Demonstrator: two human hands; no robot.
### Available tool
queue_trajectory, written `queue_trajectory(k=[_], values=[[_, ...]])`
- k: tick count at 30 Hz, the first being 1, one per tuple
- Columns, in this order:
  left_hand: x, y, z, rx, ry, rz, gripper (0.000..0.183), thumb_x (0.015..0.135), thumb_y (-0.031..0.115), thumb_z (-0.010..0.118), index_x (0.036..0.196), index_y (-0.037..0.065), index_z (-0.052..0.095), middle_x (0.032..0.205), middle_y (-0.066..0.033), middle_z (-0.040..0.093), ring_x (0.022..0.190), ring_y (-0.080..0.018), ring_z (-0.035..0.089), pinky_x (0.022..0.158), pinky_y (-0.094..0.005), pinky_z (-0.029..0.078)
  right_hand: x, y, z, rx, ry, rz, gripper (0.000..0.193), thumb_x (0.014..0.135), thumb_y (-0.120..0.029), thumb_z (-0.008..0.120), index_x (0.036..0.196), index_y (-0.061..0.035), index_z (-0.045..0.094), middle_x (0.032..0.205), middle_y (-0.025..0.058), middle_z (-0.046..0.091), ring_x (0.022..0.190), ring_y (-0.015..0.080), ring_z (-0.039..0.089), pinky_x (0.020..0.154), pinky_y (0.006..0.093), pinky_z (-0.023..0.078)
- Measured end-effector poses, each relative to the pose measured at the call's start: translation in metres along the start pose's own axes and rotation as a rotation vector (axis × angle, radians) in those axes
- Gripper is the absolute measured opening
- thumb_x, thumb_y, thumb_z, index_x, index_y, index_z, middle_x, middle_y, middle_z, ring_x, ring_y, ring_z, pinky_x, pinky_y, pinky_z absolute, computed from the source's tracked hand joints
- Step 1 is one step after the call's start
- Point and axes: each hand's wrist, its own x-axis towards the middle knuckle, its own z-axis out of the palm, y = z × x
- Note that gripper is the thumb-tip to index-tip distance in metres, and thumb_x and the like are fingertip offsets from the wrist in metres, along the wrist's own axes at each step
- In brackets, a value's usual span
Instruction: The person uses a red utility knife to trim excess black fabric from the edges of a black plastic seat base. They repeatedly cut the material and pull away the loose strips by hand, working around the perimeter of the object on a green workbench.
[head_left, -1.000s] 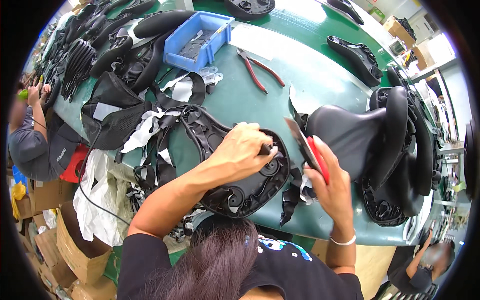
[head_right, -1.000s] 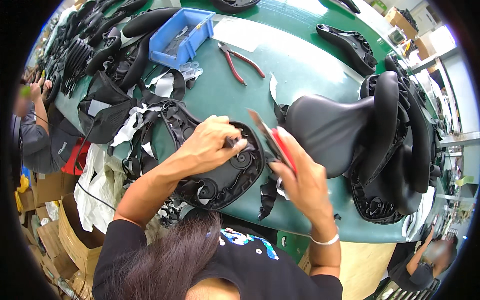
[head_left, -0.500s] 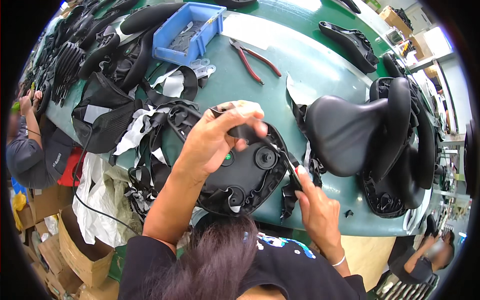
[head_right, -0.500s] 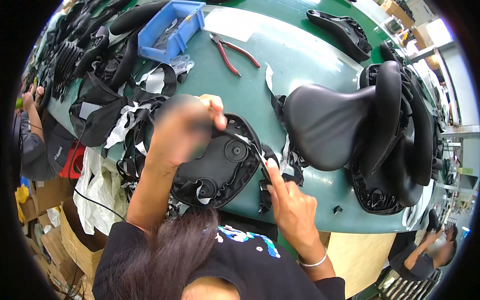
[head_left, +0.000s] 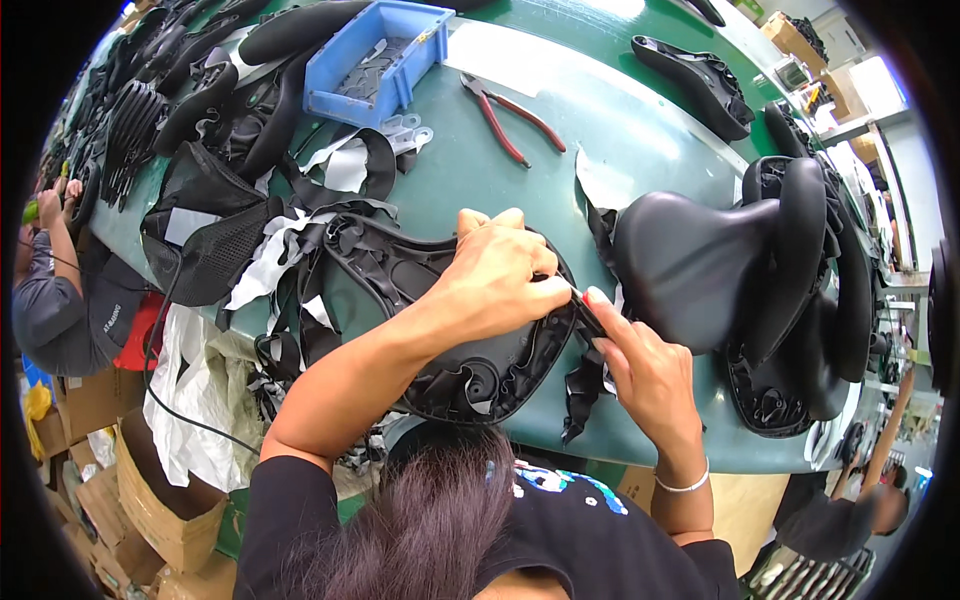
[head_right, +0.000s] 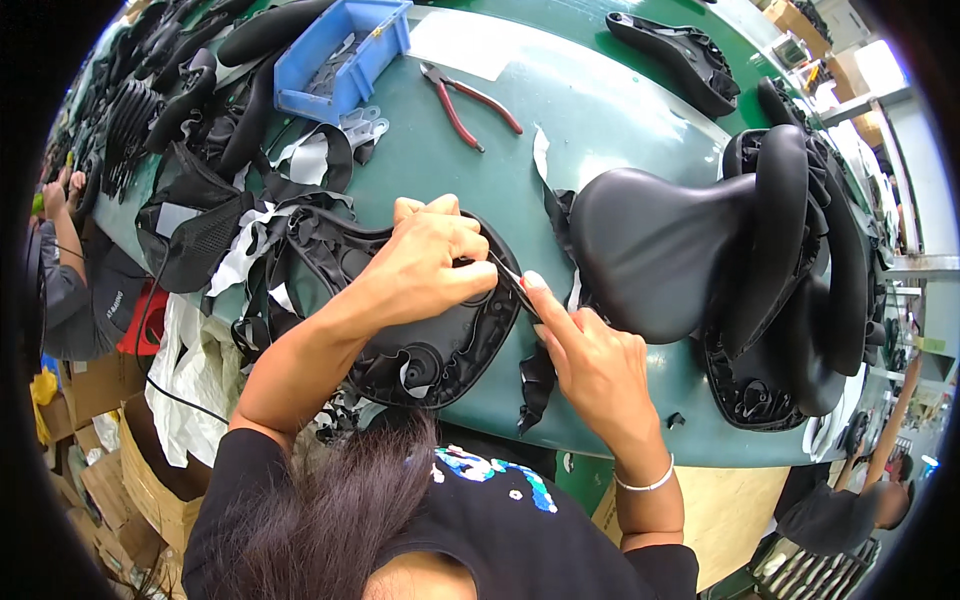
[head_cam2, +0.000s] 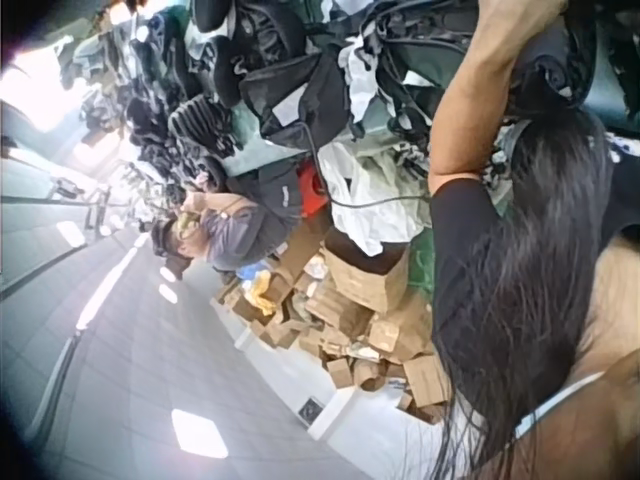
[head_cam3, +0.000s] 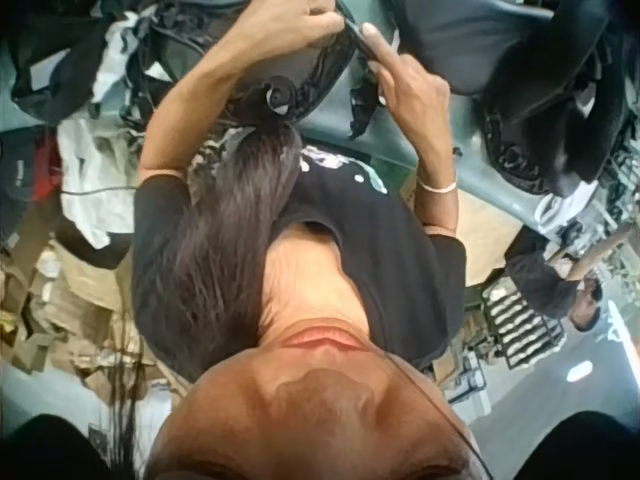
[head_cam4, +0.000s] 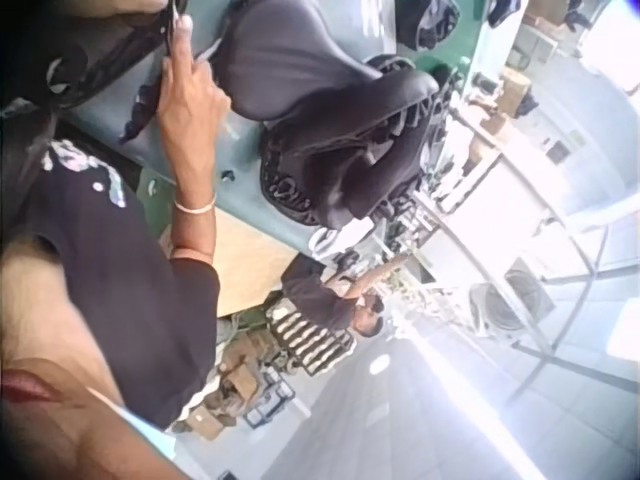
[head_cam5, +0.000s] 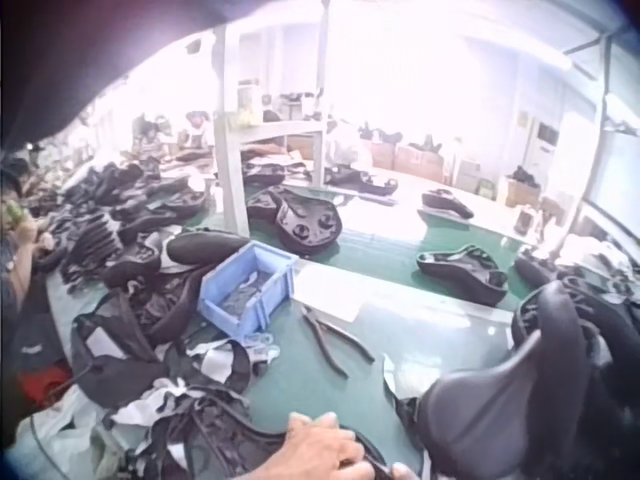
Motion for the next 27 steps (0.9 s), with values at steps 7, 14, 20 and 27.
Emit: queue_trajectory(k=[7, 14, 20, 27], values=[[0.010, -0.008, -0.017, -1.579, 0.438, -0.365, 0.017, 0.079, 0.010, 0.059, 0.066, 0.001, 0.054, 0.071, -0.0102, 0.058, 0.069, -0.0215, 0.051, 0.072, -0.0309, 0.041, -0.027, -0.027, 0.001, -0.205, -0.065, 0.141, 0.058, 0.084, -0.014, 0.066, 0.139, -0.0241, 0.048, 0.061, 0.0059, 0.051, 0.045, 0.0237, 0.052, 0.041, 0.0383, 0.037], [0.000, -0.003, -0.021, 0.285, 0.640, 0.044, 0.014, 0.078, 0.018, 0.072, 0.085, 0.006, 0.067, 0.094, -0.0074, 0.063, 0.095, -0.0253, 0.054, 0.087, -0.0395, 0.039, -0.005, 0.007, -0.014, -0.174, 0.009, -0.029, 0.054, 0.082, -0.015, 0.068, 0.133, -0.0245, 0.055, 0.061, 0.0034, 0.049, 0.049, 0.0224, 0.053, 0.045, 0.0367, 0.039], [0.003, 0.027, 0.013, 0.593, 0.197, -0.067, 0.028, 0.073, 0.035, 0.075, 0.074, 0.008, 0.068, 0.081, -0.0058, 0.058, 0.088, -0.0227, 0.050, 0.078, -0.0377, 0.036, -0.002, 0.013, -0.013, 0.505, 0.122, 0.356, 0.044, 0.087, -0.002, 0.060, 0.131, -0.0060, 0.053, 0.110, 0.0173, 0.066, 0.086, 0.0258, 0.069, 0.073, 0.0314, 0.053], [0.007, 0.014, 0.032, 0.137, 0.245, -0.069, 0.015, 0.072, 0.020, 0.073, 0.066, 0.010, 0.064, 0.075, -0.0002, 0.059, 0.085, -0.0190, 0.050, 0.081, -0.0361, 0.033, -0.019, 0.029, 0.001, 0.475, 0.168, 0.190, 0.041, 0.087, -0.004, 0.062, 0.127, 0.0004, 0.055, 0.116, 0.0172, 0.065, 0.096, 0.0281, 0.069, 0.079, 0.0323, 0.053]])
